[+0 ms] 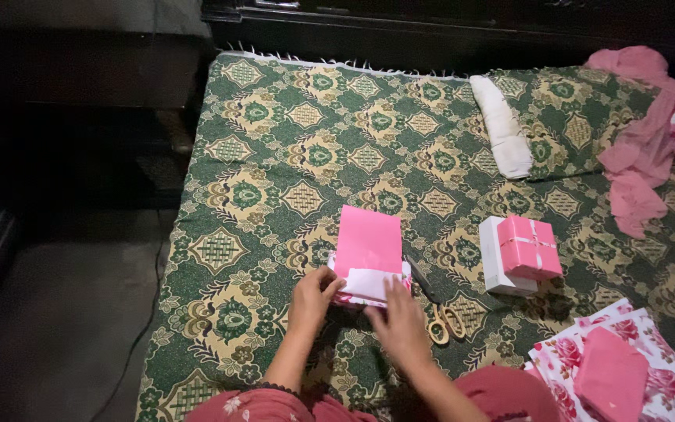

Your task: The person wraps a small box with floral-patterned paper, using scissors to trim excess and tape to secure the folds. They then place the wrapped box aside and begin wrapping another box with pink paper.

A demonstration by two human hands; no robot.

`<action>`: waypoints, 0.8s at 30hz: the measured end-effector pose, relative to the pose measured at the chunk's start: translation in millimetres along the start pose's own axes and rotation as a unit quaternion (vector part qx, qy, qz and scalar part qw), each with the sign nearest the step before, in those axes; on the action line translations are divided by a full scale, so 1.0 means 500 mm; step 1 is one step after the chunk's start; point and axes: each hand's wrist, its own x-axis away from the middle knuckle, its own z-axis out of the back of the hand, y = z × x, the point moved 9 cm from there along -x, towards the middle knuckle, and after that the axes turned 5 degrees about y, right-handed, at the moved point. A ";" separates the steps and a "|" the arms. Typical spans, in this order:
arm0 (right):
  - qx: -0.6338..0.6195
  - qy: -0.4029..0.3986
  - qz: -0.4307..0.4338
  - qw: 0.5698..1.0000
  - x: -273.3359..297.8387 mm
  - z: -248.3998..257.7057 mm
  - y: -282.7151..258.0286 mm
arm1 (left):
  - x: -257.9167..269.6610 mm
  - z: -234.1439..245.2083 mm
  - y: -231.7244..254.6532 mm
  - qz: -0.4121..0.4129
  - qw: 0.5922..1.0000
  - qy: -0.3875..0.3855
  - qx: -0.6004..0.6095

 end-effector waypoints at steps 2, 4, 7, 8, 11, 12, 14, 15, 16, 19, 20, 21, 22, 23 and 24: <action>-0.098 0.009 -0.117 0.988 -0.019 0.008 0.065 | 0.001 0.009 0.001 -0.006 1.000 0.007 -0.003; -0.226 -0.026 -0.292 0.929 -0.016 -0.011 0.156 | 0.001 0.006 0.002 0.003 1.000 0.001 0.001; -0.313 -0.024 -0.289 0.904 -0.036 -0.031 0.198 | 0.000 0.006 0.003 0.007 1.000 0.000 -0.001; -0.339 -0.026 -0.277 0.899 -0.040 -0.048 0.201 | 0.000 0.008 0.002 0.008 1.000 0.001 -0.005; -0.383 -0.032 -0.255 0.887 -0.042 -0.091 0.224 | 0.001 0.002 -0.011 0.025 1.000 -0.003 0.010; -0.380 -0.035 -0.254 0.889 -0.041 -0.104 0.233 | 0.001 0.004 -0.011 0.015 1.000 0.003 0.007; -0.373 -0.036 -0.249 0.893 -0.039 -0.120 0.244 | 0.000 0.005 -0.009 -0.006 1.000 0.014 0.000; -0.368 -0.034 -0.245 0.896 -0.040 -0.123 0.247 | -0.001 0.006 -0.007 -0.013 1.000 0.022 -0.002; -0.363 -0.032 -0.241 0.900 -0.040 -0.123 0.248 | -0.001 0.007 -0.006 -0.019 0.999 0.030 -0.005; -0.340 -0.013 -0.238 0.910 -0.030 -0.109 0.241 | 0.001 0.008 -0.006 -0.019 0.999 0.038 -0.006; -0.316 -0.012 -0.241 0.918 -0.024 -0.102 0.239 | 0.000 0.008 -0.006 -0.016 0.999 0.038 -0.005; -0.292 -0.011 -0.245 0.925 -0.016 -0.096 0.235 | 0.000 0.006 -0.009 -0.007 0.999 0.033 -0.005; -0.267 -0.010 -0.248 0.931 -0.011 -0.091 0.229 | 0.000 0.005 -0.011 0.002 1.000 0.028 -0.006; -0.285 0.005 -0.241 0.928 -0.009 -0.083 0.220 | 0.000 0.004 -0.012 0.010 1.000 0.023 -0.007; -0.302 0.019 -0.235 0.924 -0.007 -0.076 0.211 | 0.000 0.005 -0.012 0.013 1.000 0.021 -0.007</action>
